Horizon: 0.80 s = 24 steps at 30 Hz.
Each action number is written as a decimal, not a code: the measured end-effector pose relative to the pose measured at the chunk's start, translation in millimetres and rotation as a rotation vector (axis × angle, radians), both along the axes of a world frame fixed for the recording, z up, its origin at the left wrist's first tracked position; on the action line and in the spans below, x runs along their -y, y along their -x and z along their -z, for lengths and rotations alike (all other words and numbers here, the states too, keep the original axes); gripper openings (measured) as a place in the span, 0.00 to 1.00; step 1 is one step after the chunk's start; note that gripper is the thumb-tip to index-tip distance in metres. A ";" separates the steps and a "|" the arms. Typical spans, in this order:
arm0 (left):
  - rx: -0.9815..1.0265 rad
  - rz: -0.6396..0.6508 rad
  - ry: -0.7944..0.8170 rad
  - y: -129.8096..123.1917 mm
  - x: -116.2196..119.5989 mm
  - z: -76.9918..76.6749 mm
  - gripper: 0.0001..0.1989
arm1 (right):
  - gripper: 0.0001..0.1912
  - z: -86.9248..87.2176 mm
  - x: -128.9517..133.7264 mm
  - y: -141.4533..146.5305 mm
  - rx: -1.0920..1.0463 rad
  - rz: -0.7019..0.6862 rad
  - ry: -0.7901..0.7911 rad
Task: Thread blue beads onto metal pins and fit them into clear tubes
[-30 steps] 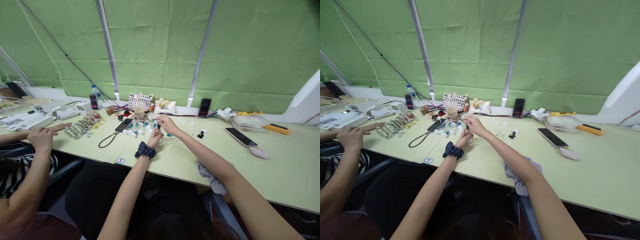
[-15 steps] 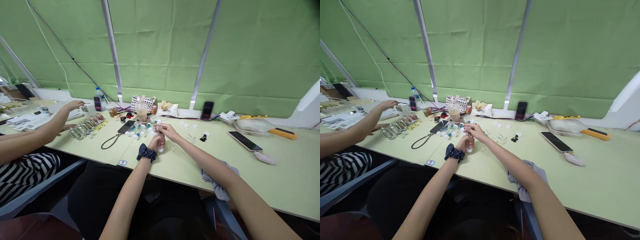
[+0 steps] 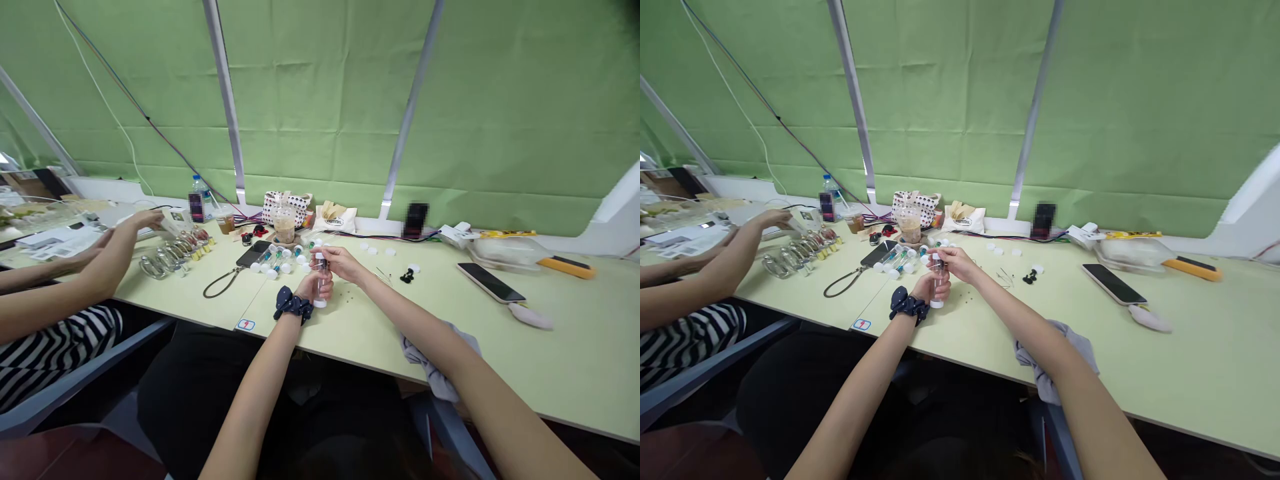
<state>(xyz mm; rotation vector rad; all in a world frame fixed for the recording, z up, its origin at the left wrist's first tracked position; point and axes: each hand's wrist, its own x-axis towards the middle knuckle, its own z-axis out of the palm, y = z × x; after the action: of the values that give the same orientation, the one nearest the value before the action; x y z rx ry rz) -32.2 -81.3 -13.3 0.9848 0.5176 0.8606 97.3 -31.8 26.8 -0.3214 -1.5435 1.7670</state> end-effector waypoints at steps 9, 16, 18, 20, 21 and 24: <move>-0.095 -0.228 -0.071 -10.4 -3.2 7.4 0.16 | 0.18 3.8 4.6 9.7 -0.021 0.075 -0.013; -0.144 -0.390 -0.164 -12.1 -5.9 12.8 0.14 | 0.22 1.1 14.4 16.4 0.115 0.238 -0.164; -0.174 -0.434 -0.199 -12.8 -6.7 14.6 0.14 | 0.23 -0.7 17.2 16.4 0.182 0.290 -0.270; -0.191 -0.453 -0.212 -13.3 -7.7 16.7 0.14 | 0.23 -2.5 19.5 15.6 0.247 0.337 -0.418; -0.199 -0.463 -0.216 -13.5 -8.2 17.7 0.14 | 0.23 -3.3 20.9 15.0 0.274 0.369 -0.503; -0.218 -0.498 -0.212 -12.9 -9.7 19.1 0.14 | 0.20 -3.5 27.4 13.5 0.322 0.489 -0.741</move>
<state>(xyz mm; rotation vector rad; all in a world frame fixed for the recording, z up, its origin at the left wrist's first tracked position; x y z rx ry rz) -19.2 -71.6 -32.4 1.1726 0.8946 1.2781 83.8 -59.2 30.3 -0.5609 -2.0108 0.7217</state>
